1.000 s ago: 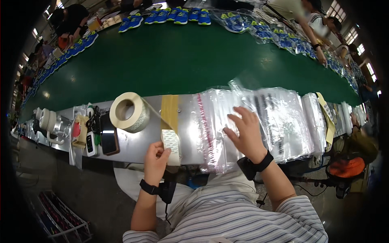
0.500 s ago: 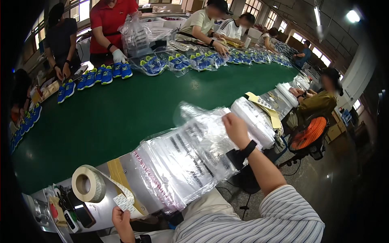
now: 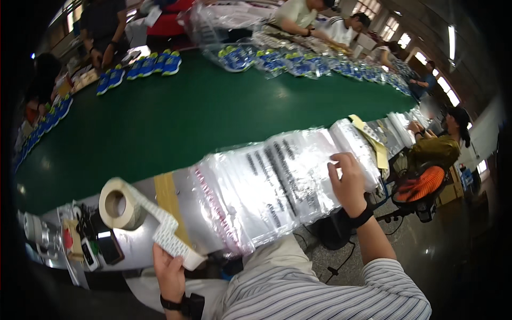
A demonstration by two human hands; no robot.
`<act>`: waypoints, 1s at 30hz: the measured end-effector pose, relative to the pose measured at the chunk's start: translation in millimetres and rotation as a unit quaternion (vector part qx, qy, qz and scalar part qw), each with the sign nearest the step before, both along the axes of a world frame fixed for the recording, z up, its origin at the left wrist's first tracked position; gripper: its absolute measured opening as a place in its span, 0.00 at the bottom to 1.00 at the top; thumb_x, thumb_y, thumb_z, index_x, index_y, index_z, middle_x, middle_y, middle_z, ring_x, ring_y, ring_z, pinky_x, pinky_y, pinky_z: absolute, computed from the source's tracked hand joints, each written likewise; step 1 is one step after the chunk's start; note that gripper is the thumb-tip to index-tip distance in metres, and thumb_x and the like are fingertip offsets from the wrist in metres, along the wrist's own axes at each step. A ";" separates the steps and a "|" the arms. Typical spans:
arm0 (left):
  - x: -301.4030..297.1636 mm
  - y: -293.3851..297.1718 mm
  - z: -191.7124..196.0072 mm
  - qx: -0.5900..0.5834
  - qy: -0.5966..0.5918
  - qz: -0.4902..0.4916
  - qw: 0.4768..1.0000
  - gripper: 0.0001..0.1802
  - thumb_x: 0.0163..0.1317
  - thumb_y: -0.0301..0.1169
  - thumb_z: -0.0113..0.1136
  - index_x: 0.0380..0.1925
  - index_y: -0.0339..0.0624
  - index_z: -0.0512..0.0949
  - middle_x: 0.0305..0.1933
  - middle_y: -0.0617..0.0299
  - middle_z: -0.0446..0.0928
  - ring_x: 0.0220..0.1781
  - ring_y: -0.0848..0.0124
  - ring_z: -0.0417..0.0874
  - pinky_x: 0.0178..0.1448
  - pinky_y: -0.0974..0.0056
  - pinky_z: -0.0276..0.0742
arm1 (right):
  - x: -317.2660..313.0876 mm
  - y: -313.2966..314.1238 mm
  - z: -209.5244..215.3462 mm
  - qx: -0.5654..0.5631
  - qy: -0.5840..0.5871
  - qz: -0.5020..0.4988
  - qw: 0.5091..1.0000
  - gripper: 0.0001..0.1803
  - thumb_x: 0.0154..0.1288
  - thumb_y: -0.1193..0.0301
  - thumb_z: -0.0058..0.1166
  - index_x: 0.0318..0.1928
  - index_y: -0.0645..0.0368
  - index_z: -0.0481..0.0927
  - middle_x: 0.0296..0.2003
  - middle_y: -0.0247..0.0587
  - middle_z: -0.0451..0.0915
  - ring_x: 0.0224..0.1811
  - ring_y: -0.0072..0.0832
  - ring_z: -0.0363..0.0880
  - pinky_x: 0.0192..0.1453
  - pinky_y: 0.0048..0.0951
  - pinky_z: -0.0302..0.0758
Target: The person applies adhesive labels to a stack of clear plastic bags on a factory table. They peel individual labels from a roll and press them onto the bags, then move the labeled bags to a growing pile. Other workers are visible in the background handling shoes.
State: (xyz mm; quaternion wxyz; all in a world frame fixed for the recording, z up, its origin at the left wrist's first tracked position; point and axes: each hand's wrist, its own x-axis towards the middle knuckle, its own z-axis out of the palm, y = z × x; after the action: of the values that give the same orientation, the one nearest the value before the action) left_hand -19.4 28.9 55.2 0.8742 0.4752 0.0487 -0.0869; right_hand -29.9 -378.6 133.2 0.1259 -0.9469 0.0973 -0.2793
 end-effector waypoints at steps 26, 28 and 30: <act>-13.9 -30.4 3.7 0.257 -0.092 0.085 0.958 0.10 0.66 0.24 0.57 0.45 0.31 0.74 0.45 0.58 0.78 0.46 0.74 0.79 0.50 0.70 0.76 | 46.8 229.3 -73.8 0.489 0.260 0.460 0.694 0.06 0.63 0.74 0.60 0.37 0.63 0.80 0.31 0.35 0.75 0.34 0.20 0.73 0.38 0.24 0.71; -7.4 -27.0 -3.4 0.158 -0.032 0.090 0.983 0.09 0.67 0.26 0.56 0.44 0.31 0.76 0.44 0.58 0.80 0.42 0.77 0.80 0.46 0.72 0.78 | 49.3 228.1 -76.1 0.484 0.256 0.448 0.707 0.06 0.63 0.74 0.60 0.38 0.63 0.80 0.31 0.35 0.75 0.33 0.21 0.73 0.38 0.24 0.71; -2.9 -22.7 -7.2 0.092 -0.006 0.089 0.992 0.09 0.68 0.27 0.54 0.42 0.32 0.78 0.40 0.60 0.81 0.38 0.80 0.80 0.43 0.74 0.77 | 51.3 226.2 -78.5 0.498 0.226 0.459 0.701 0.05 0.64 0.74 0.59 0.38 0.63 0.80 0.30 0.36 0.75 0.31 0.22 0.73 0.36 0.25 0.71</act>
State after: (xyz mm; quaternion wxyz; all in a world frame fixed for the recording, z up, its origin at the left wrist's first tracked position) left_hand -22.4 6.1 48.0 0.8311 0.5482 0.0933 -0.0013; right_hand 21.4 -152.4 54.6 0.6656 -0.7085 -0.1990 0.1243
